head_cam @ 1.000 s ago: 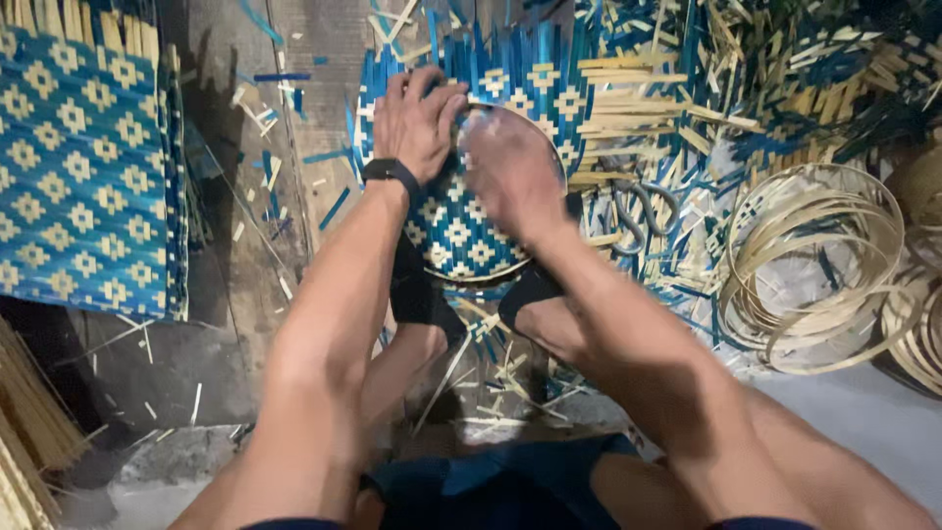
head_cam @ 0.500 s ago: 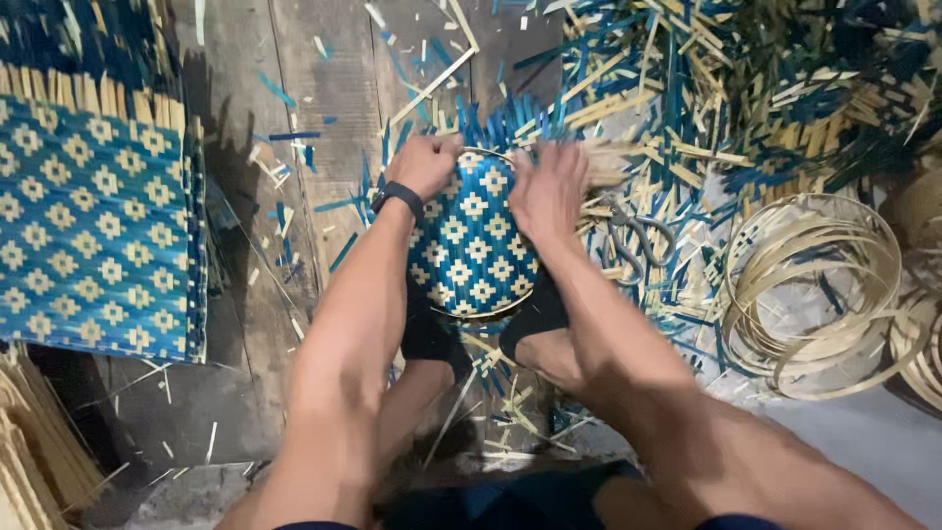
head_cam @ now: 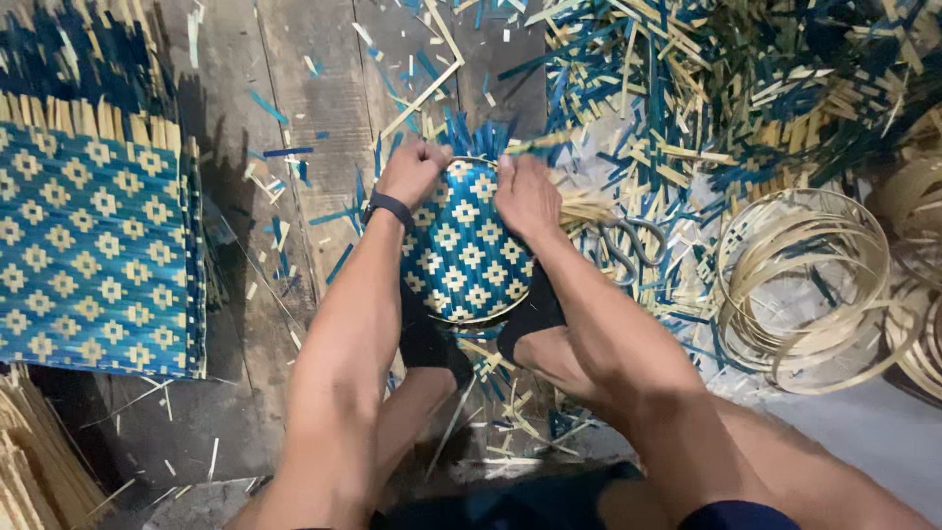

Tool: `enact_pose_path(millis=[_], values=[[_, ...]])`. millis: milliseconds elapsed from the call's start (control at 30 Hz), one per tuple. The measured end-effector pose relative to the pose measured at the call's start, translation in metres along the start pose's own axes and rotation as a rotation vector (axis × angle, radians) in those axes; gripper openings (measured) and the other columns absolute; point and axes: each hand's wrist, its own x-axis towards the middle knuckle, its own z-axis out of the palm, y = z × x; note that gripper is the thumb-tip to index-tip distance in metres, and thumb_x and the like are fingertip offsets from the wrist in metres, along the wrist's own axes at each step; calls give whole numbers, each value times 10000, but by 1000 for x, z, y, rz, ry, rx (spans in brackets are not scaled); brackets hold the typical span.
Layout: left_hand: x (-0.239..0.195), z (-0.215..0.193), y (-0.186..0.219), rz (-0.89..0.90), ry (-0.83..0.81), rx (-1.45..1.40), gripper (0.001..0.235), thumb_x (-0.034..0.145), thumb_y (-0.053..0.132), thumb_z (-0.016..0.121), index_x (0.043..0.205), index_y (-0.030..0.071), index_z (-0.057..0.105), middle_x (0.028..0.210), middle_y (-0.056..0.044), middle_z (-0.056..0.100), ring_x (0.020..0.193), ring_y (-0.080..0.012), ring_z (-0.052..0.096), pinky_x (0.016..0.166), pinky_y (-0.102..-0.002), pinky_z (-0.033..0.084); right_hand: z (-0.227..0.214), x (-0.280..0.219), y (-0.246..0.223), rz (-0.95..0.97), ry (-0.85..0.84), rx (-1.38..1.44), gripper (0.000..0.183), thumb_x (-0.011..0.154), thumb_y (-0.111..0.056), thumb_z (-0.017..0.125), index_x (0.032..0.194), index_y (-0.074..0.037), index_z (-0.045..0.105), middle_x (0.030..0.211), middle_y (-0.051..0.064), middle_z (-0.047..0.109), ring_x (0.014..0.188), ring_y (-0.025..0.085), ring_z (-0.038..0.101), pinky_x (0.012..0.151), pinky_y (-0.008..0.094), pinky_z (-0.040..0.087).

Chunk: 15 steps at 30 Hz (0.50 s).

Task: The person places a woven mat onto a circular wooden frame, then uses shears to trim the excess woven material around the edge. The person repeats this process with multiple mats, stacking the finished pieces.

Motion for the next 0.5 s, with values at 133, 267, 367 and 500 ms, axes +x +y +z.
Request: enact_pose_path(millis=[133,267,367,500], values=[[2,2,-12,64,148,-68,349,932,369,651,1079,54,680,1032,-136,723,1014,-285,690,888,-356,494,11,14,-33,-421,-4,118,506,1049,-464,415,1142,-58,702,1150,236,697,1102,440,656,938,502,495],[-42,5,-15,353,696,-77,354,1046,217,543,1309,-11,609,1289,-238,614,1223,-377,588,1028,-414,472,20,31,-66,-445,-367,-144,611,1027,-631,410,1028,-156,795,1053,175,751,1031,353,701,949,515,463],[-99,15,-23,196,843,226,323,1062,214,512,1251,-3,659,1239,-244,631,1196,-394,562,1020,-495,451,12,37,-83,-455,-469,-158,716,814,-810,533,1057,-190,794,969,183,746,956,372,709,840,475,529],[-101,35,-42,-122,558,537,357,1066,250,417,1079,24,694,1083,-212,686,1114,-416,615,978,-546,464,10,26,-88,-377,-509,-221,791,757,-880,573,999,-164,810,973,177,755,959,373,715,844,483,551]])
